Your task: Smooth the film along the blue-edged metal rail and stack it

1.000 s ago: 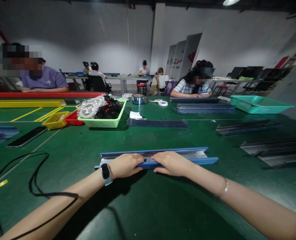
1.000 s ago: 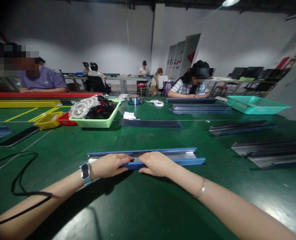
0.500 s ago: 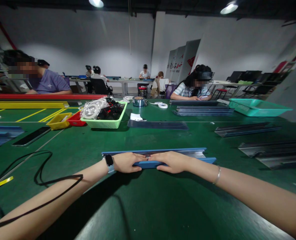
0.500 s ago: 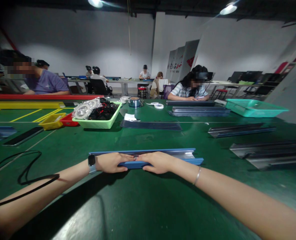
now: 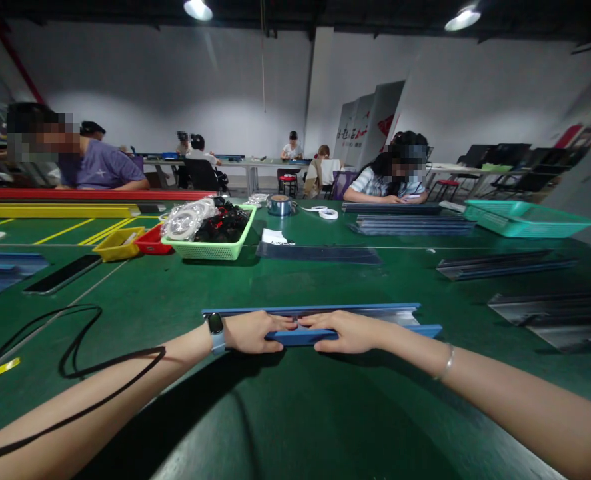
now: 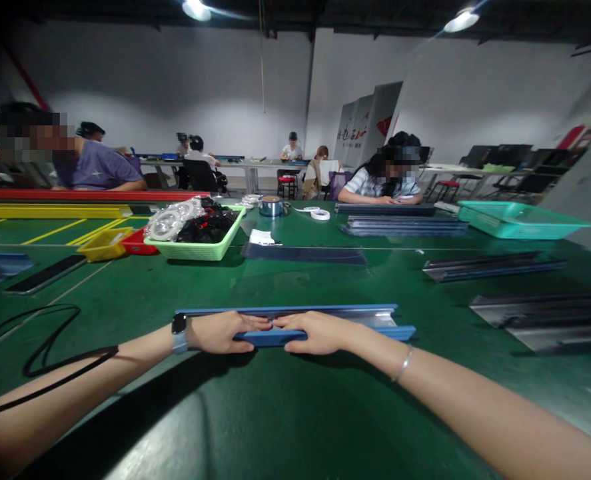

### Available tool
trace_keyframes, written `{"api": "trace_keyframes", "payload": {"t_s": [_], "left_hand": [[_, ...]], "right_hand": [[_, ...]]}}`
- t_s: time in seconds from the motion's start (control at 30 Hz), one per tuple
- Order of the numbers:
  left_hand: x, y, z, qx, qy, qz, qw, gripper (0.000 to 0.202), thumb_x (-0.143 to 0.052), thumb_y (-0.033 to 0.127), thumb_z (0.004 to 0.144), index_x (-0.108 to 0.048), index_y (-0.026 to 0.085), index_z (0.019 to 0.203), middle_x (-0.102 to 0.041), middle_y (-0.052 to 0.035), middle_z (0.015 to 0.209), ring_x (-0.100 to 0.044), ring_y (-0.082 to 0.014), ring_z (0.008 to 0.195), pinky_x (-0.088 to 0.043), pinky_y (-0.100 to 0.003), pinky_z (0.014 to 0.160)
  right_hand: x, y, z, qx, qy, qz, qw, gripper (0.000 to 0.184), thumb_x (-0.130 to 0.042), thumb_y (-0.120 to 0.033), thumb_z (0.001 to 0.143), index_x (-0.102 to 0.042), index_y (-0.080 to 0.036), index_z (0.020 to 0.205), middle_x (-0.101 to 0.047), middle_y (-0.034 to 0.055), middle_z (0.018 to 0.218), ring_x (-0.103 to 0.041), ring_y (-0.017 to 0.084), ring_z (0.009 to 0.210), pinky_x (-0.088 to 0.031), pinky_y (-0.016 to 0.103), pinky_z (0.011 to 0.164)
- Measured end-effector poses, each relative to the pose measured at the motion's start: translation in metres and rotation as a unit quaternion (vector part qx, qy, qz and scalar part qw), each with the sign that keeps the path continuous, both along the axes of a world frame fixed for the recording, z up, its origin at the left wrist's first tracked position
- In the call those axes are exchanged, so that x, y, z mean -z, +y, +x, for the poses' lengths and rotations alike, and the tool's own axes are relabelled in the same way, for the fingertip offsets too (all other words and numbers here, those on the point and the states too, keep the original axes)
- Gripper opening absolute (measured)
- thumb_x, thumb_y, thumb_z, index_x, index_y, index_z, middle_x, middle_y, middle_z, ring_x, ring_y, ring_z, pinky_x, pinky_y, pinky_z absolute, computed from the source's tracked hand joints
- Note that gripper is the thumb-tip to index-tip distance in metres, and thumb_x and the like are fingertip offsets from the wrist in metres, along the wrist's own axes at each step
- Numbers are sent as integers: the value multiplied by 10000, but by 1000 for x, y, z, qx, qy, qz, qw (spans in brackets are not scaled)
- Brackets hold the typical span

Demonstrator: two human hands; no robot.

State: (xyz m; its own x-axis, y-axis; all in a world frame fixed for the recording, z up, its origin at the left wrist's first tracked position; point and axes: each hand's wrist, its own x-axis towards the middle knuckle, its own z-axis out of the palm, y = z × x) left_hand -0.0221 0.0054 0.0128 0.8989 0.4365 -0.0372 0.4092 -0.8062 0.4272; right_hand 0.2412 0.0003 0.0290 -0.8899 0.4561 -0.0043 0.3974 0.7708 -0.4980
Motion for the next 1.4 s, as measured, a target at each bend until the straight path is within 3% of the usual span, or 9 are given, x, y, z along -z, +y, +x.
{"api": "trace_keyframes", "payload": {"t_s": [0.23,0.4,0.5,0.8,1.1,1.4], "left_hand": [[0,2,3,7,6,14,1000,512,-503,272,861,-405,174,1353,-437,-63,1382,-382,-171,1294,-293,-273,1083],[-14,2,12,28,23,16,999,415,-535,269,843,-527,178,1248,-506,-64,1326,-493,-195,1204,-351,-259,1033],[-17,1,15,25,23,1,999,330,-539,284,852,-587,206,1168,-558,-43,1272,-549,-191,1139,-382,-242,992],[4,-2,3,-15,16,2,1000,444,-447,374,912,-455,187,1315,-471,-61,1357,-426,-176,1263,-294,-255,1061],[-3,-2,-17,-14,33,5,999,414,-439,380,913,-488,195,1281,-486,-48,1347,-460,-165,1232,-307,-234,1043],[-1,-10,1,-32,-10,42,999,408,-523,340,871,-511,198,1253,-530,-48,1304,-497,-171,1196,-343,-248,1027]], "right_hand": [[3,2,-3,26,-5,14,1000,423,-515,-294,867,-504,-240,1286,-527,37,1316,-493,159,1196,-359,299,1022],[-3,0,-7,20,-24,41,999,407,-577,-253,817,-563,-269,1224,-615,9,1207,-588,151,1065,-434,252,914],[-2,-2,-7,22,-33,46,998,436,-568,-251,819,-538,-267,1254,-590,15,1244,-574,162,1090,-417,262,936],[12,-6,-5,33,-33,69,997,438,-506,-341,863,-505,-232,1287,-539,30,1304,-513,179,1173,-368,289,1006],[13,-6,-7,36,-44,102,993,417,-478,-374,885,-518,-209,1266,-556,45,1284,-524,186,1157,-391,295,984],[14,-13,-2,64,-23,151,986,337,-455,-381,907,-583,-218,1173,-642,55,1140,-602,185,1018,-438,297,902]]}}
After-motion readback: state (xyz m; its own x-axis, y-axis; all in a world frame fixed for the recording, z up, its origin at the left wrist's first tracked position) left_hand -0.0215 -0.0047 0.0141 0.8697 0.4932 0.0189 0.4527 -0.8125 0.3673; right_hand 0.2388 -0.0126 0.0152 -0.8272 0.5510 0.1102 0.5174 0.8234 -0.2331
